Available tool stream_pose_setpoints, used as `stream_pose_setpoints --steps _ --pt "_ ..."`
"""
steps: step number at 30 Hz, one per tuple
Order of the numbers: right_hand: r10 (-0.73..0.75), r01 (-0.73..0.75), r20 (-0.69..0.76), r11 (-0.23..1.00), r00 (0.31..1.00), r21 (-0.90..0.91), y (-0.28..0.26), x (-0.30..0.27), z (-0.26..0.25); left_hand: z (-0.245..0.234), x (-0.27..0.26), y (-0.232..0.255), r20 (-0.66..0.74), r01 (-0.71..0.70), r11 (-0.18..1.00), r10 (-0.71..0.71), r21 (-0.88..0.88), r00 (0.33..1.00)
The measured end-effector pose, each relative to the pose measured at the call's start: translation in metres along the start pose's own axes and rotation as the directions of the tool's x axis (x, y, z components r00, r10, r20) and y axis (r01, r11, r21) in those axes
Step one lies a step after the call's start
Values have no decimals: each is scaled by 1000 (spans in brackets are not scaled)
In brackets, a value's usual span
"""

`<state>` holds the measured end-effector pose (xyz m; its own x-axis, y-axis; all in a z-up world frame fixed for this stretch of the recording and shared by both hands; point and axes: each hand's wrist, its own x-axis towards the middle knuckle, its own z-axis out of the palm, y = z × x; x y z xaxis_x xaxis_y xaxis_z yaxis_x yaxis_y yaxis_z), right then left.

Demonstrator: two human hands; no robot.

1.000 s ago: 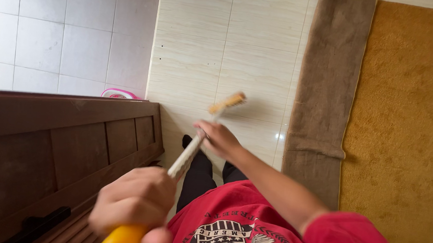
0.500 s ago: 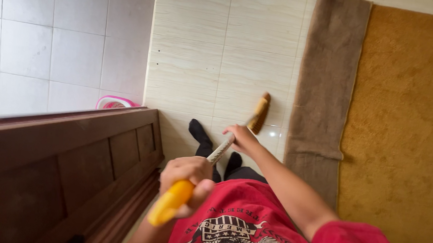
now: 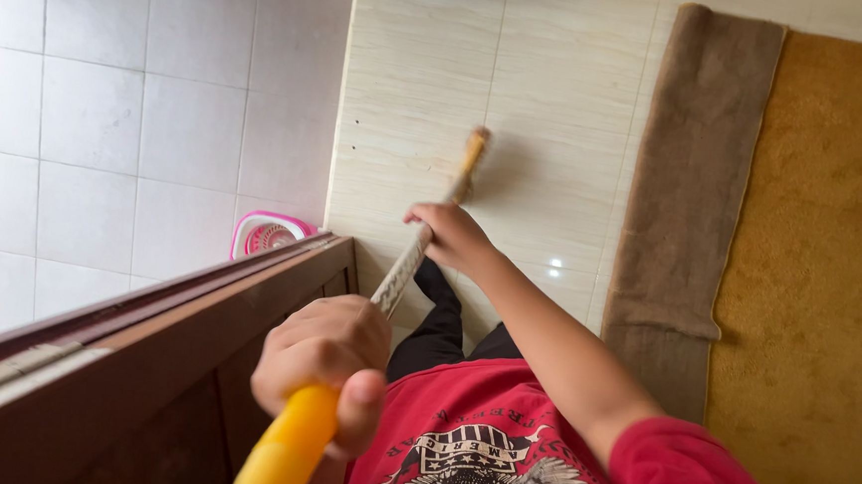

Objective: The person uses a brush on a long handle to scrub a tiled floor, moving near a doorway and around a rug.

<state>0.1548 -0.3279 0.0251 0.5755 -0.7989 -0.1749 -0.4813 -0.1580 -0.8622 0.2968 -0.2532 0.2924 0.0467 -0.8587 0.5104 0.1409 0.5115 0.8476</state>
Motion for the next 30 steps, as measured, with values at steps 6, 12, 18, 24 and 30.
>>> stream_pose_setpoints --steps 6,12,18,24,30 --pt "20 -18 -13 990 1000 143 -29 -53 -15 -30 16 7 4 114 963 -116 -245 993" --pt "154 -155 19 978 988 139 -14 -56 23 -45 29 -20 337 298 942 -232 -157 912" --pt "83 -33 -196 970 977 241 5 -4 64 -43 43 -24 505 315 944 -318 94 802" --pt "92 -50 -198 977 976 208 -12 41 40 -48 63 -19 486 178 974 -223 138 845" --pt "78 -43 -152 974 985 220 -59 -4 7 -58 79 -6 432 77 951 64 -301 899"
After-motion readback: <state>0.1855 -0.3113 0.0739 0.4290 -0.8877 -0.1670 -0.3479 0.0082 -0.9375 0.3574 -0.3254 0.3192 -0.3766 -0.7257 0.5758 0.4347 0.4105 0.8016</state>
